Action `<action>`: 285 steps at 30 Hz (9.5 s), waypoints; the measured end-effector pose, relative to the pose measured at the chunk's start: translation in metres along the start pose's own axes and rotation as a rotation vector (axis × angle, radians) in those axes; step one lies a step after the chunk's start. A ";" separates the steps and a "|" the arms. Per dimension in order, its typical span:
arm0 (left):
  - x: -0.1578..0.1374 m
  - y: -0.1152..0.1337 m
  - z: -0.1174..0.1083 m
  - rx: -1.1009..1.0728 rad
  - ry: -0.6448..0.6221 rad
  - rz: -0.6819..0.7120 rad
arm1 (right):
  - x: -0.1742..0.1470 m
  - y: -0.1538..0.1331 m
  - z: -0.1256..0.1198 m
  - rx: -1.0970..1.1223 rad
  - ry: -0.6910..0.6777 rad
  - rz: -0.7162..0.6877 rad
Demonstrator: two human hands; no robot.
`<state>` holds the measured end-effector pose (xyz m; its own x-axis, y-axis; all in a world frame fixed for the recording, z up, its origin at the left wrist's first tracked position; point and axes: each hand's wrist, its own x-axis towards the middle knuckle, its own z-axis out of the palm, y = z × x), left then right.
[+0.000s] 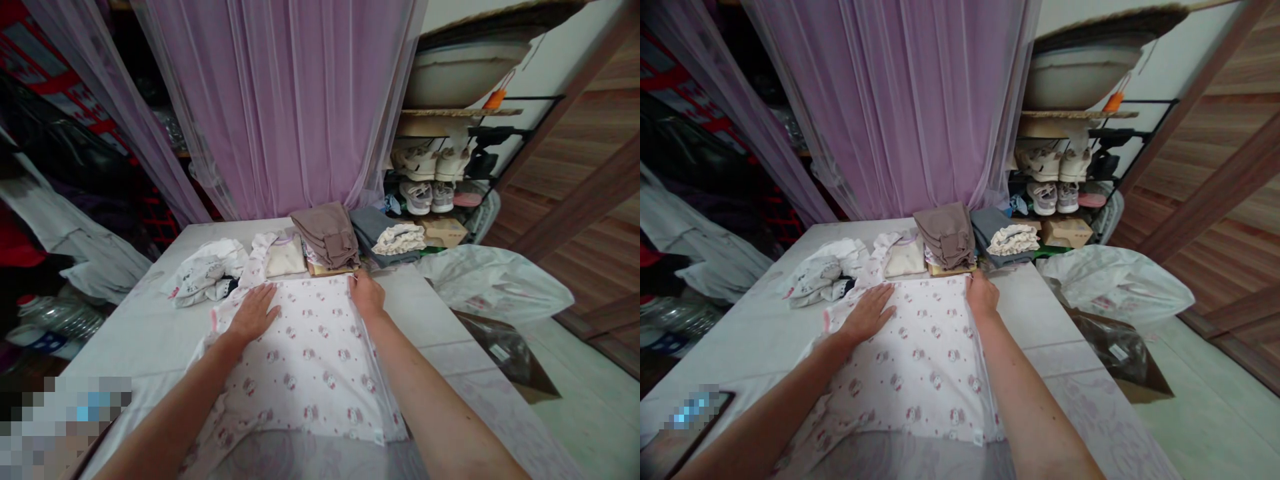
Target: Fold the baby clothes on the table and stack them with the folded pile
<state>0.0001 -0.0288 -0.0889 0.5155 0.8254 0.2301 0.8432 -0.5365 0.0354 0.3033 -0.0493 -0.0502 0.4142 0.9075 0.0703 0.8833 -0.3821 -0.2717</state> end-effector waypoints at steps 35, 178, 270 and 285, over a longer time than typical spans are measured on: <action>0.005 0.005 -0.004 0.008 -0.079 -0.029 | -0.120 -0.049 0.003 0.073 -0.187 -0.460; -0.135 0.060 -0.039 0.087 0.088 -0.185 | -0.070 -0.066 0.013 -0.140 -0.268 -0.735; -0.135 0.056 -0.049 -0.117 -0.038 0.034 | -0.040 -0.090 0.027 -0.131 -0.188 -0.692; -0.130 0.057 -0.044 -0.040 0.022 -0.105 | -0.089 -0.051 0.003 -0.071 -0.076 -0.619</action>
<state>-0.0252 -0.1741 -0.0741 0.4207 0.8735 0.2448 0.8853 -0.4542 0.0995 0.2204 -0.1101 -0.0457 -0.1934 0.9731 0.1250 0.9679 0.2101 -0.1380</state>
